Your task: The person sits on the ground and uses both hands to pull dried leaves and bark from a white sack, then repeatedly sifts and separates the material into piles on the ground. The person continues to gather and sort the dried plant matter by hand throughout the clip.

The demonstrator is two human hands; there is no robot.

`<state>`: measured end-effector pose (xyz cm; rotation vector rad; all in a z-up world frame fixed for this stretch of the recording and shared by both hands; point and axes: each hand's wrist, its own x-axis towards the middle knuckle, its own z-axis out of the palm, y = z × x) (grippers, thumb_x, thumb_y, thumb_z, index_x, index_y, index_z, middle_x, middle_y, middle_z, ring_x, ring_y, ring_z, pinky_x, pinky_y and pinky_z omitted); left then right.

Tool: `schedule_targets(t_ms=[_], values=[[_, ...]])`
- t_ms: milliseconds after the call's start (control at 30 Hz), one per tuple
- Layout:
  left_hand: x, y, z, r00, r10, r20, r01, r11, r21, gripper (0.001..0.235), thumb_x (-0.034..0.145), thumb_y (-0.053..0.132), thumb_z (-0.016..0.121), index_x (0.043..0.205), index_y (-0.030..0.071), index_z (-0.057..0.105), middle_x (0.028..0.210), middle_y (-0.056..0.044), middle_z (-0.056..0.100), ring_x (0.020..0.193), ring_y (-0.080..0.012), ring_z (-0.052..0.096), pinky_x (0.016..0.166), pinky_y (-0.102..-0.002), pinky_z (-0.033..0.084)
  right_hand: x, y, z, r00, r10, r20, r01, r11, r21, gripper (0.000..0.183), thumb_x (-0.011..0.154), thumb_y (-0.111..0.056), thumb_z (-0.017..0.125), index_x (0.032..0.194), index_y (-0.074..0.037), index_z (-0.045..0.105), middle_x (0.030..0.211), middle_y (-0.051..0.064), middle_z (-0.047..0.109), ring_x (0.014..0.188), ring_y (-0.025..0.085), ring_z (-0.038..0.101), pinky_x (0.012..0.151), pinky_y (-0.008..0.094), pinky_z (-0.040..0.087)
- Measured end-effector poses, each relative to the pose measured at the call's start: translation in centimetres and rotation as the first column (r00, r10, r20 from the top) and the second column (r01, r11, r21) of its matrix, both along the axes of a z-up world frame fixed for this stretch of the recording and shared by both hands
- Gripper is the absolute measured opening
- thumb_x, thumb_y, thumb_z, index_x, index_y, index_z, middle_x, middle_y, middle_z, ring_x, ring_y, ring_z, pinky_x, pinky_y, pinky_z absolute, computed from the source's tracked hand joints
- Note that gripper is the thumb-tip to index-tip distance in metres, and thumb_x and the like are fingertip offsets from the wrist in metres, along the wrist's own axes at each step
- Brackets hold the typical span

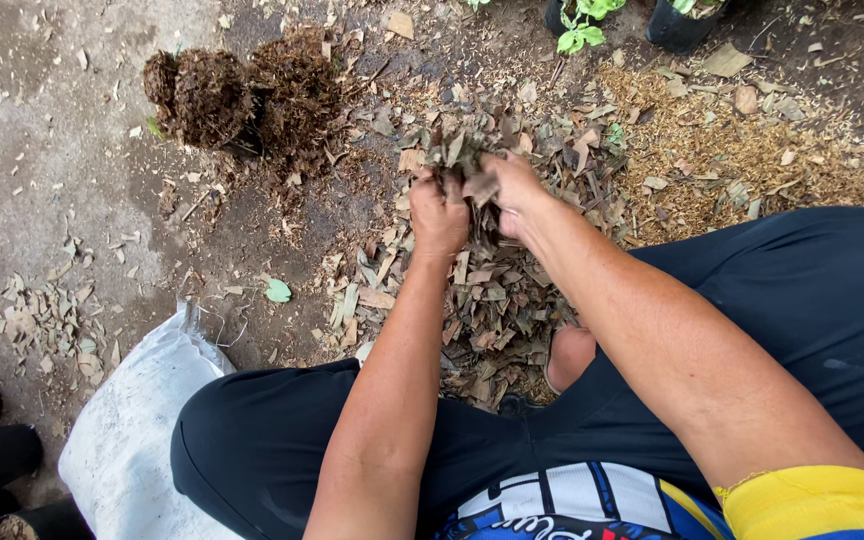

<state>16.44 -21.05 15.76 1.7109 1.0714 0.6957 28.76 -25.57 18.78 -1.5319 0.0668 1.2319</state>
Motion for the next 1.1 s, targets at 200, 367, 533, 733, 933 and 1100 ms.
schedule_targets(t_ms=[200, 367, 533, 733, 933, 1100], values=[[-2.9, 1.9, 0.3, 0.994, 0.048, 0.095, 0.001, 0.886, -0.464, 0.036, 0.102, 0.042, 0.058, 0.101, 0.007, 0.062, 0.084, -0.002, 0.062, 0.073, -0.0159, 0.053, 0.069, -0.036, 0.048, 0.8, -0.9, 0.4, 0.766, 0.456, 0.452, -0.449, 0.884, -0.131, 0.035, 0.116, -0.038, 0.043, 0.138, -0.013, 0.054, 0.13, 0.016, 0.062, 0.101, 0.018, 0.061, 0.088, 0.047, 0.053], [-3.3, 3.8, 0.9, 0.968, -0.119, 0.22, 0.174, 0.952, -0.251, 0.038, 0.105, 0.04, 0.056, 0.106, 0.004, 0.07, 0.1, -0.004, 0.072, 0.092, -0.017, 0.063, 0.081, -0.038, 0.053, 0.3, -0.6, 3.8, 0.442, 0.543, 0.714, -0.63, 0.755, -0.184, 0.029, 0.113, -0.036, 0.048, 0.129, -0.014, 0.058, 0.117, 0.016, 0.064, 0.091, 0.022, 0.059, 0.079, 0.053, 0.052], [-2.2, 3.2, 1.8, 0.983, -0.058, 0.176, 0.067, 0.996, -0.051, 0.032, 0.11, 0.029, 0.054, 0.107, 0.003, 0.071, 0.085, -0.006, 0.071, 0.076, -0.0177, 0.062, 0.072, -0.036, 0.054, -0.9, 0.0, 6.1, 0.512, 0.404, 0.758, -0.614, 0.789, -0.006, 0.016, 0.104, -0.021, 0.051, 0.114, -0.011, 0.059, 0.097, 0.003, 0.068, 0.073, 0.015, 0.067, 0.064, 0.036, 0.06], [-0.8, 1.8, 4.0, 0.994, 0.041, 0.102, -0.068, 0.958, 0.279, 0.015, 0.107, 0.015, 0.056, 0.109, 0.005, 0.067, 0.079, -0.005, 0.073, 0.063, -0.0179, 0.071, 0.057, -0.034, 0.055, -1.9, 0.8, 4.1, 0.876, 0.276, 0.395, -0.379, 0.901, 0.211, 0.025, 0.108, -0.019, 0.044, 0.113, -0.007, 0.065, 0.13, 0.012, 0.05, 0.096, 0.006, 0.064, 0.069, 0.036, 0.064], [-0.6, 2.2, 3.0, 0.967, 0.032, 0.254, -0.101, 0.959, 0.265, 0.022, 0.109, 0.015, 0.052, 0.122, 0.006, 0.068, 0.091, -0.008, 0.076, 0.075, -0.0153, 0.07, 0.066, -0.033, 0.056, -1.1, 0.9, 2.6, 0.981, 0.162, -0.109, -0.138, 0.971, 0.197, 0.03, 0.107, -0.031, 0.051, 0.134, -0.021, 0.063, 0.152, 0.01, 0.039, 0.088, 0.022, 0.061, 0.094, 0.051, 0.056], [-2.0, 3.8, -0.6, 0.94, 0.021, 0.342, -0.015, 1.0, -0.019, 0.02, 0.106, 0.019, 0.055, 0.116, 0.004, 0.063, 0.082, 0.0, 0.062, 0.071, -0.0102, 0.053, 0.065, -0.03, 0.048, -0.6, 0.5, 4.6, 0.84, 0.383, 0.384, -0.441, 0.895, 0.072, 0.034, 0.106, -0.042, 0.05, 0.13, -0.018, 0.053, 0.136, 0.016, 0.06, 0.101, 0.022, 0.058, 0.09, 0.05, 0.05]])
